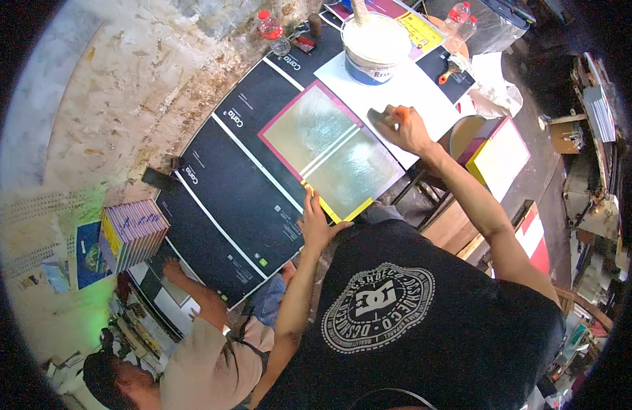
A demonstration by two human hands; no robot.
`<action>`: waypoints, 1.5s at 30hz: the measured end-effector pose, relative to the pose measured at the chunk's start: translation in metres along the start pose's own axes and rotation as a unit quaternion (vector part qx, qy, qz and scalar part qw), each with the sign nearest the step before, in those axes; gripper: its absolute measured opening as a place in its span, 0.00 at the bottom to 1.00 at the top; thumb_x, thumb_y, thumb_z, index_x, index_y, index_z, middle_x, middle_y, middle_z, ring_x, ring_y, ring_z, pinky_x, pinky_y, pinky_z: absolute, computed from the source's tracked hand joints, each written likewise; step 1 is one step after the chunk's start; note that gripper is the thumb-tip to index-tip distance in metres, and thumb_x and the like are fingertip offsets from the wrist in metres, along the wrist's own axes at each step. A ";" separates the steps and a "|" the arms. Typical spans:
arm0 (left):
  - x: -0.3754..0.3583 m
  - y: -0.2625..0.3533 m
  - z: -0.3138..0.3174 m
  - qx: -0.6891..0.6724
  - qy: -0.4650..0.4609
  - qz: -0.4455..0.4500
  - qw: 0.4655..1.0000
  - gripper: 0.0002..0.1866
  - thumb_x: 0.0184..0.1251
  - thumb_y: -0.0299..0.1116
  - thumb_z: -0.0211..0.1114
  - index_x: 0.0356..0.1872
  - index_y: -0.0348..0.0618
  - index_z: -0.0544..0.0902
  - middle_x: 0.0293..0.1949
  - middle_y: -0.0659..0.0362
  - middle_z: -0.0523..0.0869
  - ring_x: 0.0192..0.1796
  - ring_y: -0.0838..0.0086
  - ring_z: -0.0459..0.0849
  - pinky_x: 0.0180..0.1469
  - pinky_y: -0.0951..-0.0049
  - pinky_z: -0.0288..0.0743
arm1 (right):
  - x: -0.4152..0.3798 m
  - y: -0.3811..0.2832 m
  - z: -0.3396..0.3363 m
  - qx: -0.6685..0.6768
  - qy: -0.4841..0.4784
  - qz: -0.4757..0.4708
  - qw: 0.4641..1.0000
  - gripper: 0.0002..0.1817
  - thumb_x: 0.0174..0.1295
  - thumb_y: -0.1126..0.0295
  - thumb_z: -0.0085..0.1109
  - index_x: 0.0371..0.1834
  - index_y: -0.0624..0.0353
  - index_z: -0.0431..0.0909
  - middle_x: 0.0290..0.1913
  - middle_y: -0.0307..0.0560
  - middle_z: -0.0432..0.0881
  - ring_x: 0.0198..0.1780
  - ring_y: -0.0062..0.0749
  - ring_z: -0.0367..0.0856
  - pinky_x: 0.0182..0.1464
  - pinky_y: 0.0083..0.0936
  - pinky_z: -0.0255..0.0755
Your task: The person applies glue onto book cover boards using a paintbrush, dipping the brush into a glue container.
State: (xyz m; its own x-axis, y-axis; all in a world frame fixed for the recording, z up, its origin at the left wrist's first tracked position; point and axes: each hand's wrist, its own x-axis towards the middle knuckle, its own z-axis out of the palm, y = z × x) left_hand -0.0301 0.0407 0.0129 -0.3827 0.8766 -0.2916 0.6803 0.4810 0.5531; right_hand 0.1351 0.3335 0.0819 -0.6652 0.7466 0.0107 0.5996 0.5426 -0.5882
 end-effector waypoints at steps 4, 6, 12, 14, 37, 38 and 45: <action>0.002 0.005 -0.004 0.003 -0.002 0.001 1.000 0.70 0.32 0.64 0.81 0.73 0.31 0.55 0.74 0.41 0.56 0.73 0.46 0.62 0.66 0.44 0.64 | 0.013 -0.025 0.035 0.157 -0.200 -0.213 0.943 0.15 0.59 0.55 0.67 0.35 0.55 0.80 0.32 0.54 0.83 0.37 0.48 0.84 0.43 0.41 0.78; 0.001 0.001 -0.001 0.012 0.008 0.012 1.000 0.70 0.32 0.66 0.79 0.73 0.31 0.55 0.74 0.40 0.56 0.73 0.45 0.63 0.66 0.45 0.64 | 0.039 0.002 0.060 0.029 -0.219 -0.223 0.949 0.13 0.58 0.59 0.67 0.37 0.57 0.81 0.31 0.50 0.84 0.35 0.43 0.85 0.40 0.37 0.78; 0.004 0.006 -0.006 -0.007 -0.029 -0.043 0.999 0.69 0.33 0.60 0.81 0.75 0.36 0.53 0.78 0.47 0.52 0.75 0.49 0.60 0.65 0.39 0.62 | 0.124 0.012 0.017 -0.023 -0.020 -0.164 0.986 0.17 0.58 0.53 0.66 0.39 0.54 0.81 0.30 0.52 0.83 0.32 0.53 0.84 0.35 0.43 0.77; 0.005 0.007 -0.005 -0.019 -0.034 -0.057 0.998 0.69 0.33 0.57 0.83 0.76 0.37 0.52 0.78 0.48 0.51 0.75 0.49 0.61 0.65 0.39 0.62 | 0.129 -0.008 0.016 0.055 -0.110 -0.219 0.968 0.15 0.58 0.57 0.67 0.40 0.53 0.79 0.35 0.53 0.83 0.37 0.52 0.83 0.40 0.42 0.77; 0.004 0.009 -0.004 0.000 -0.052 -0.087 0.995 0.66 0.36 0.50 0.83 0.77 0.42 0.51 0.80 0.56 0.44 0.67 0.50 0.70 0.56 0.43 0.70 | 0.285 -0.145 0.126 -0.025 -0.233 -0.486 0.842 0.18 0.56 0.53 0.67 0.28 0.57 0.78 0.27 0.57 0.83 0.32 0.58 0.82 0.35 0.49 0.74; 0.004 0.009 -0.004 0.000 -0.055 -0.092 0.994 0.66 0.36 0.50 0.83 0.77 0.42 0.51 0.80 0.56 0.45 0.66 0.50 0.70 0.55 0.43 0.71 | 0.273 -0.157 0.113 -0.015 -0.267 -0.482 0.834 0.17 0.57 0.54 0.67 0.28 0.57 0.78 0.27 0.57 0.83 0.33 0.58 0.82 0.35 0.48 0.74; 0.004 0.005 0.001 -0.010 -0.045 -0.097 0.994 0.66 0.35 0.48 0.84 0.77 0.42 0.52 0.80 0.57 0.46 0.61 0.52 0.74 0.54 0.46 0.72 | 0.254 -0.145 0.179 -0.031 -0.338 -0.456 0.823 0.25 0.60 0.47 0.61 0.22 0.60 0.77 0.22 0.61 0.80 0.28 0.61 0.81 0.31 0.49 0.74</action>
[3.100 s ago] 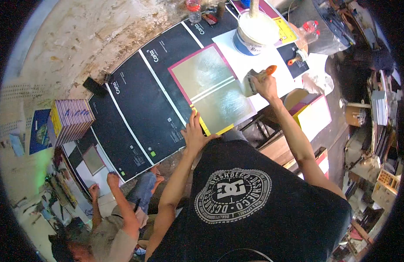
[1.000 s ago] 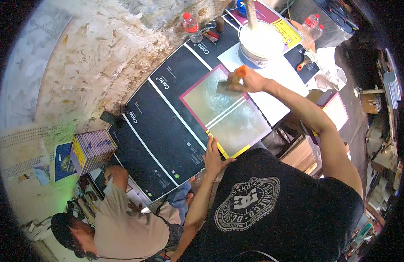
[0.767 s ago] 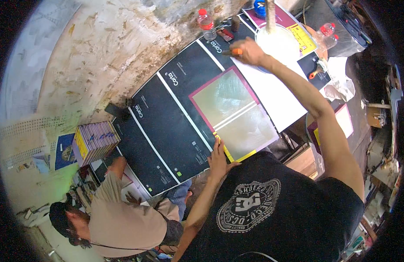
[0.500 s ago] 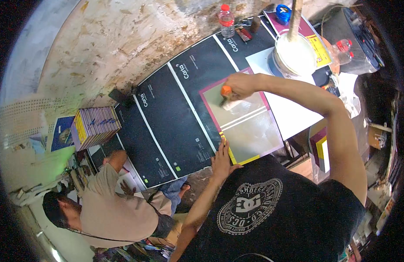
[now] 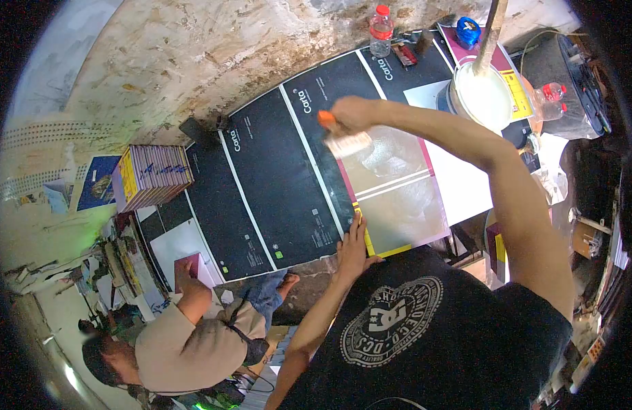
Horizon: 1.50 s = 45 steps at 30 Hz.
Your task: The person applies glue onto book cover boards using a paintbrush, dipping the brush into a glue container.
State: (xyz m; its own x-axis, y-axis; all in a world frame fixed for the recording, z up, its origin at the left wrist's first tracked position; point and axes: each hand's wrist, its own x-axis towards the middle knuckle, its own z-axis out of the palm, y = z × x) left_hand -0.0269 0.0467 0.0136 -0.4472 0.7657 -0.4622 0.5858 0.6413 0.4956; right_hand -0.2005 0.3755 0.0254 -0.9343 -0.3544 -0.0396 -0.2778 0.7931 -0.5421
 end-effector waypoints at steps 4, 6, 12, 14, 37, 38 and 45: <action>-0.001 0.001 -0.002 -0.002 0.001 0.003 1.000 0.66 0.34 0.48 0.84 0.77 0.43 0.52 0.80 0.58 0.47 0.63 0.52 0.73 0.56 0.45 0.72 | 0.000 -0.003 -0.039 -0.015 0.121 -0.023 0.992 0.16 0.61 0.57 0.61 0.29 0.61 0.77 0.22 0.58 0.80 0.29 0.59 0.82 0.29 0.46 0.73; -0.001 0.004 -0.003 0.002 -0.005 -0.005 1.000 0.66 0.34 0.48 0.84 0.76 0.43 0.52 0.80 0.58 0.46 0.65 0.51 0.71 0.57 0.44 0.71 | -0.021 -0.019 -0.044 0.054 0.065 -0.047 0.995 0.15 0.59 0.58 0.64 0.28 0.58 0.77 0.26 0.55 0.80 0.30 0.56 0.81 0.31 0.45 0.71; -0.001 0.004 -0.007 -0.002 -0.021 -0.008 1.000 0.67 0.33 0.52 0.84 0.76 0.42 0.52 0.79 0.53 0.49 0.73 0.51 0.63 0.62 0.40 0.69 | -0.096 0.046 -0.029 -0.022 0.120 0.090 0.988 0.17 0.59 0.53 0.64 0.35 0.56 0.79 0.29 0.55 0.82 0.33 0.54 0.83 0.34 0.42 0.76; 0.002 0.003 -0.008 -0.007 -0.019 -0.002 1.000 0.68 0.31 0.54 0.84 0.76 0.42 0.52 0.78 0.51 0.50 0.75 0.51 0.60 0.65 0.40 0.68 | -0.109 0.050 -0.052 -0.061 0.195 0.219 0.954 0.18 0.60 0.50 0.63 0.37 0.54 0.79 0.31 0.58 0.83 0.35 0.55 0.84 0.35 0.46 0.77; 0.000 -0.005 0.000 0.031 0.027 0.054 0.998 0.70 0.29 0.63 0.82 0.75 0.38 0.55 0.77 0.49 0.53 0.72 0.51 0.64 0.64 0.42 0.66 | -0.276 -0.123 0.084 0.091 0.454 0.403 0.790 0.16 0.59 0.55 0.64 0.34 0.57 0.77 0.27 0.56 0.81 0.30 0.53 0.83 0.34 0.43 0.77; 0.001 -0.005 0.001 0.051 0.044 0.067 0.995 0.69 0.27 0.66 0.81 0.71 0.35 0.58 0.75 0.48 0.55 0.73 0.50 0.63 0.62 0.42 0.70 | -0.281 -0.128 0.102 0.067 0.443 0.383 0.808 0.15 0.59 0.57 0.64 0.34 0.57 0.77 0.22 0.54 0.81 0.28 0.53 0.83 0.32 0.43 0.77; -0.001 -0.009 0.002 0.033 0.073 0.119 0.990 0.67 0.35 0.71 0.76 0.72 0.35 0.58 0.75 0.47 0.56 0.71 0.47 0.66 0.61 0.41 0.67 | -0.315 -0.190 0.109 0.071 0.545 0.522 0.652 0.14 0.58 0.59 0.65 0.33 0.59 0.79 0.26 0.54 0.84 0.31 0.49 0.86 0.35 0.39 0.78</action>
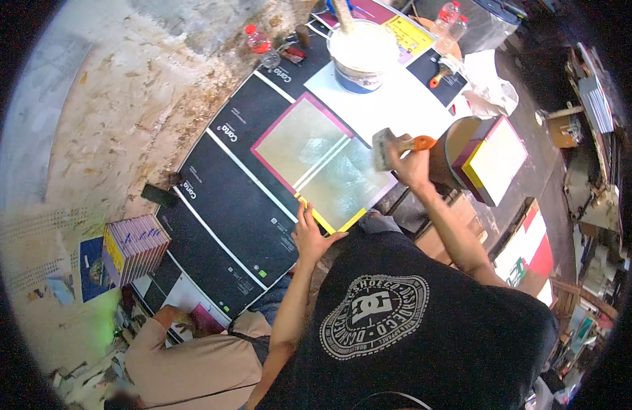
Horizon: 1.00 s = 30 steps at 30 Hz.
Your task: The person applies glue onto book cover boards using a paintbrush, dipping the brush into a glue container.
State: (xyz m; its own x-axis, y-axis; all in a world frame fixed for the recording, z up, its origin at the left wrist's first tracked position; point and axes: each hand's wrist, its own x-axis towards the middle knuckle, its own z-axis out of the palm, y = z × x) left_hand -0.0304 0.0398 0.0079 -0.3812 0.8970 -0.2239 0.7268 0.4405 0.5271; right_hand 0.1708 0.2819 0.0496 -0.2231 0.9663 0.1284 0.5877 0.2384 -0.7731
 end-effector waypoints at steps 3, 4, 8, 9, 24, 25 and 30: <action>0.000 0.011 -0.005 0.020 -0.021 -0.021 0.999 0.67 0.35 0.72 0.75 0.72 0.35 0.59 0.75 0.47 0.56 0.69 0.46 0.67 0.60 0.39 0.67 | -0.038 0.001 0.014 -0.021 -0.070 0.030 0.997 0.15 0.57 0.57 0.67 0.32 0.59 0.79 0.29 0.55 0.84 0.32 0.47 0.85 0.36 0.38 0.78; 0.000 0.014 -0.009 0.039 -0.034 -0.036 0.998 0.67 0.35 0.72 0.75 0.72 0.35 0.59 0.74 0.47 0.56 0.69 0.46 0.67 0.60 0.38 0.67 | -0.048 0.008 0.018 -0.048 -0.093 0.061 0.993 0.16 0.57 0.57 0.68 0.31 0.59 0.79 0.28 0.55 0.83 0.31 0.47 0.85 0.36 0.38 0.78; 0.001 -0.004 0.004 0.030 0.025 0.026 0.999 0.69 0.32 0.71 0.77 0.72 0.34 0.58 0.75 0.48 0.54 0.69 0.46 0.67 0.61 0.48 0.69 | -0.057 0.064 -0.041 -0.075 0.045 0.031 0.996 0.14 0.57 0.62 0.70 0.27 0.60 0.77 0.25 0.51 0.80 0.27 0.41 0.81 0.32 0.36 0.75; 0.001 0.002 -0.007 -0.002 0.071 0.068 0.995 0.56 0.42 0.65 0.78 0.67 0.35 0.67 0.68 0.47 0.65 0.65 0.49 0.72 0.59 0.55 0.72 | -0.057 0.081 -0.064 -0.088 0.031 0.053 0.994 0.12 0.59 0.63 0.69 0.30 0.59 0.78 0.27 0.48 0.82 0.29 0.34 0.82 0.35 0.34 0.76; 0.314 0.038 -0.125 0.029 -0.377 -0.061 0.924 0.52 0.58 0.83 0.19 0.73 0.65 0.67 0.76 0.56 0.62 0.81 0.58 0.44 0.77 0.38 0.32 | 0.007 -0.109 0.107 -0.057 -0.151 -0.310 0.937 0.27 0.53 0.69 0.60 0.60 0.45 0.79 0.39 0.46 0.79 0.41 0.44 0.78 0.47 0.38 0.72; 0.316 0.045 -0.128 0.028 -0.397 -0.057 0.916 0.53 0.55 0.84 0.20 0.76 0.65 0.58 0.77 0.56 0.60 0.81 0.56 0.45 0.76 0.38 0.33 | 0.010 -0.105 0.129 -0.091 -0.142 -0.265 0.949 0.26 0.53 0.70 0.59 0.59 0.47 0.79 0.39 0.48 0.80 0.42 0.44 0.79 0.48 0.39 0.72; 0.350 0.032 -0.105 0.068 -0.460 -0.049 0.884 0.59 0.50 0.88 0.21 0.80 0.63 0.38 0.75 0.58 0.65 0.77 0.47 0.55 0.75 0.40 0.45 | -0.053 -0.135 0.180 -0.030 -0.226 -0.262 0.938 0.17 0.54 0.71 0.57 0.48 0.56 0.80 0.40 0.55 0.81 0.42 0.49 0.83 0.49 0.43 0.77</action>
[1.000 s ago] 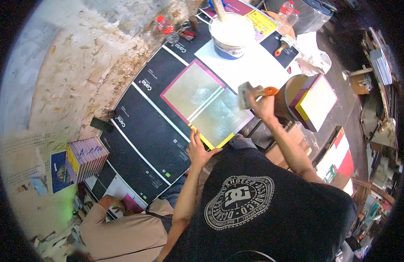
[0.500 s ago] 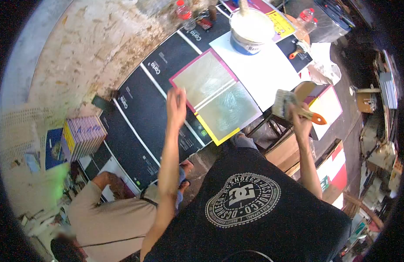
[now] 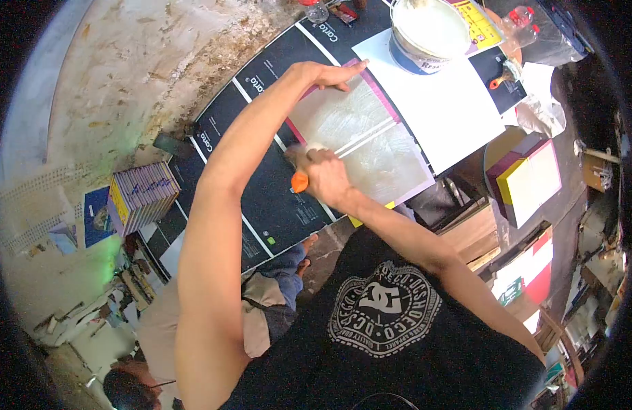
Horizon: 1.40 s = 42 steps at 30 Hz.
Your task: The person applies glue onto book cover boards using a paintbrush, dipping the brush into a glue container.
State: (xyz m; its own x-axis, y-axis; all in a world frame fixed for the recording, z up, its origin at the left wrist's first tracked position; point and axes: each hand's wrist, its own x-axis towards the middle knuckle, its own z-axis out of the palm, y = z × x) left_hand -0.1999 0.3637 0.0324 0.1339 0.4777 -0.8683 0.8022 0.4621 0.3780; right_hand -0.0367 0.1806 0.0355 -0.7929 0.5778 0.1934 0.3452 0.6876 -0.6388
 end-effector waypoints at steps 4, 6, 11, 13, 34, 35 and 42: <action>-0.008 0.010 -0.016 0.039 -0.021 -0.005 0.999 0.57 0.52 0.87 0.25 0.80 0.65 0.43 0.73 0.60 0.69 0.71 0.48 0.66 0.70 0.37 0.52 | 0.022 0.002 -0.040 0.044 0.068 0.018 0.997 0.21 0.54 0.71 0.58 0.53 0.54 0.79 0.36 0.53 0.79 0.43 0.49 0.83 0.49 0.43 0.76; -0.005 0.004 -0.012 0.033 -0.031 0.009 0.999 0.57 0.52 0.87 0.25 0.80 0.65 0.44 0.72 0.60 0.70 0.67 0.51 0.70 0.68 0.40 0.56 | 0.039 0.018 -0.042 0.003 0.125 0.067 0.990 0.21 0.52 0.69 0.59 0.52 0.55 0.80 0.37 0.53 0.80 0.44 0.50 0.82 0.47 0.44 0.76; -0.002 0.008 -0.017 0.038 -0.034 0.020 0.998 0.57 0.52 0.87 0.26 0.80 0.63 0.47 0.71 0.61 0.71 0.57 0.56 0.76 0.64 0.48 0.61 | 0.020 -0.015 0.016 0.087 -0.112 0.041 0.989 0.28 0.49 0.71 0.61 0.58 0.54 0.77 0.46 0.53 0.79 0.44 0.48 0.80 0.51 0.41 0.75; 0.005 0.005 -0.019 0.043 -0.037 0.023 0.998 0.58 0.51 0.88 0.26 0.80 0.62 0.47 0.72 0.61 0.71 0.54 0.56 0.76 0.64 0.46 0.60 | 0.027 -0.011 -0.003 0.037 0.004 -0.015 0.999 0.27 0.49 0.71 0.60 0.58 0.53 0.77 0.48 0.50 0.78 0.47 0.47 0.78 0.52 0.40 0.74; 0.020 -0.002 -0.017 0.010 -0.033 -0.006 0.999 0.61 0.48 0.88 0.33 0.80 0.60 0.48 0.73 0.64 0.69 0.28 0.68 0.62 0.54 0.43 0.63 | 0.056 -0.032 0.038 0.093 -0.071 0.009 0.993 0.19 0.51 0.72 0.62 0.49 0.50 0.82 0.42 0.45 0.82 0.46 0.42 0.81 0.50 0.38 0.75; 0.018 -0.001 -0.015 0.009 -0.017 -0.002 1.000 0.60 0.49 0.88 0.33 0.80 0.61 0.48 0.73 0.65 0.69 0.28 0.68 0.63 0.55 0.42 0.63 | 0.042 -0.032 0.030 0.097 -0.013 -0.022 0.995 0.21 0.51 0.71 0.63 0.51 0.49 0.82 0.44 0.43 0.82 0.46 0.40 0.80 0.50 0.37 0.74; 0.016 -0.010 -0.004 0.018 0.005 0.009 1.000 0.58 0.49 0.88 0.29 0.80 0.65 0.50 0.74 0.66 0.68 0.39 0.65 0.76 0.63 0.36 0.59 | 0.005 0.034 -0.028 -0.018 0.050 0.034 0.998 0.23 0.55 0.68 0.56 0.58 0.46 0.79 0.46 0.42 0.79 0.48 0.42 0.77 0.50 0.37 0.73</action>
State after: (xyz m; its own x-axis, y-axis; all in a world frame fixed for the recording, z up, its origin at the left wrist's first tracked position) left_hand -0.2085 0.3697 0.0156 0.1433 0.4941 -0.8575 0.8201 0.4257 0.3824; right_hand -0.0149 0.2189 0.0358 -0.7135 0.6634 0.2253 0.4159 0.6599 -0.6257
